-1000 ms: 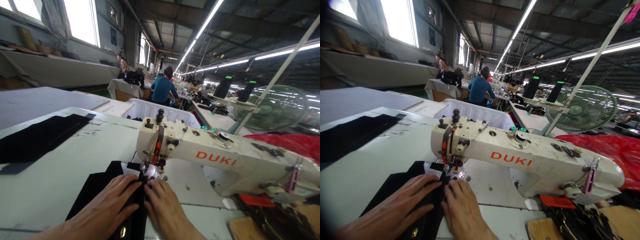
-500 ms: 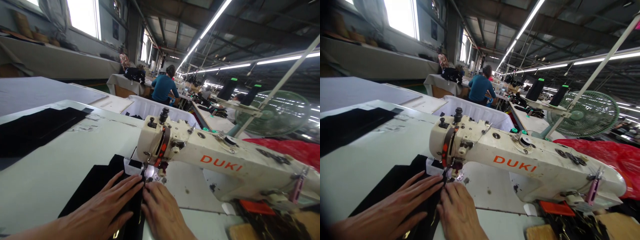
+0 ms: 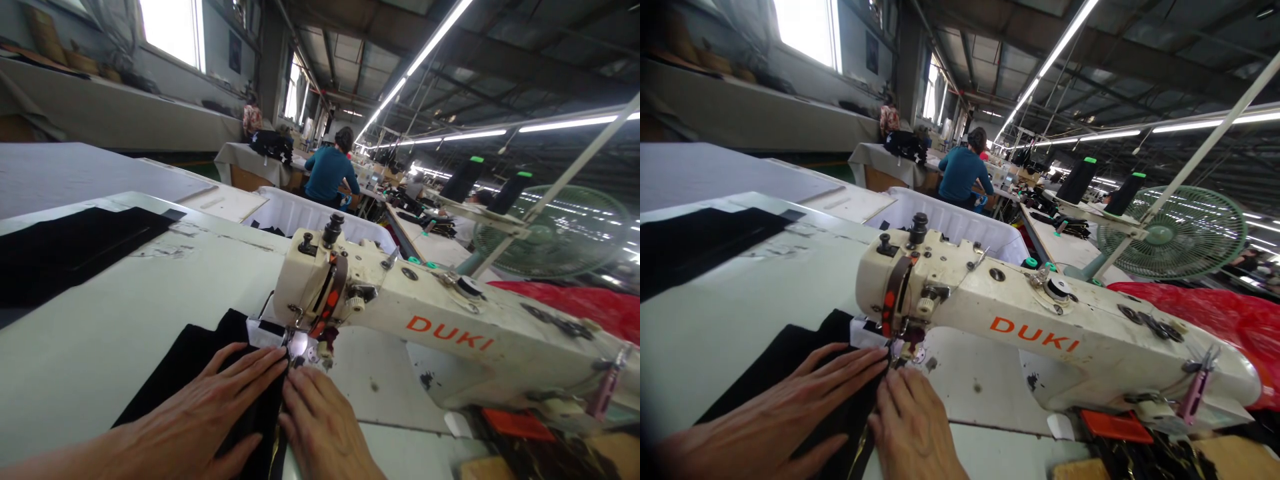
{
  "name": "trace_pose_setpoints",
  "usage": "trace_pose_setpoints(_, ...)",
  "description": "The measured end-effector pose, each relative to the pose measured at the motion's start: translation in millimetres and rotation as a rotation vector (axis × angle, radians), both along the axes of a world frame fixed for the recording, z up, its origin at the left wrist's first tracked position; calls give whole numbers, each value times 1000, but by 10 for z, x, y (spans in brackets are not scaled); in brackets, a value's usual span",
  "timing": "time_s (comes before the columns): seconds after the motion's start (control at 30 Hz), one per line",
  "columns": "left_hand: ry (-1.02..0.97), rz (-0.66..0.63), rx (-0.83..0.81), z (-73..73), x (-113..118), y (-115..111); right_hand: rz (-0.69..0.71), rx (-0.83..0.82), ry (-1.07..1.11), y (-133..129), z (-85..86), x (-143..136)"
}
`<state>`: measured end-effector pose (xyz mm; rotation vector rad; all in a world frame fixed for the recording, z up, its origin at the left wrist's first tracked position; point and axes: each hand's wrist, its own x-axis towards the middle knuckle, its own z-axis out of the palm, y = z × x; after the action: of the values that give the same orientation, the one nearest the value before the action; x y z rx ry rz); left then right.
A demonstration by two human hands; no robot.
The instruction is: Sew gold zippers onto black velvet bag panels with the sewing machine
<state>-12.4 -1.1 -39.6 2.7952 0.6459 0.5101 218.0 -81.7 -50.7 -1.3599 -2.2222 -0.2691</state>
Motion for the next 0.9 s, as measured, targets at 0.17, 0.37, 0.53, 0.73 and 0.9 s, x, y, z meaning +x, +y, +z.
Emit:
trace_pose_setpoints(0.17,-17,-7,-23,94,23,39,2,-39,22,-29,12,11)
trace_pose_setpoints(0.37,-19,-23,-53,141,30,66,-88,-70,58,4,98,37)
trace_pose_setpoints(0.53,49,-19,-75,177,-8,88,-41,-66,-18,75,154,74)
trace_pose_setpoints(0.73,84,-51,-94,338,12,207,-48,-24,-87,169,127,102)
trace_pose_setpoints(0.9,29,-41,-19,324,57,231,-87,-6,-83,222,89,83)
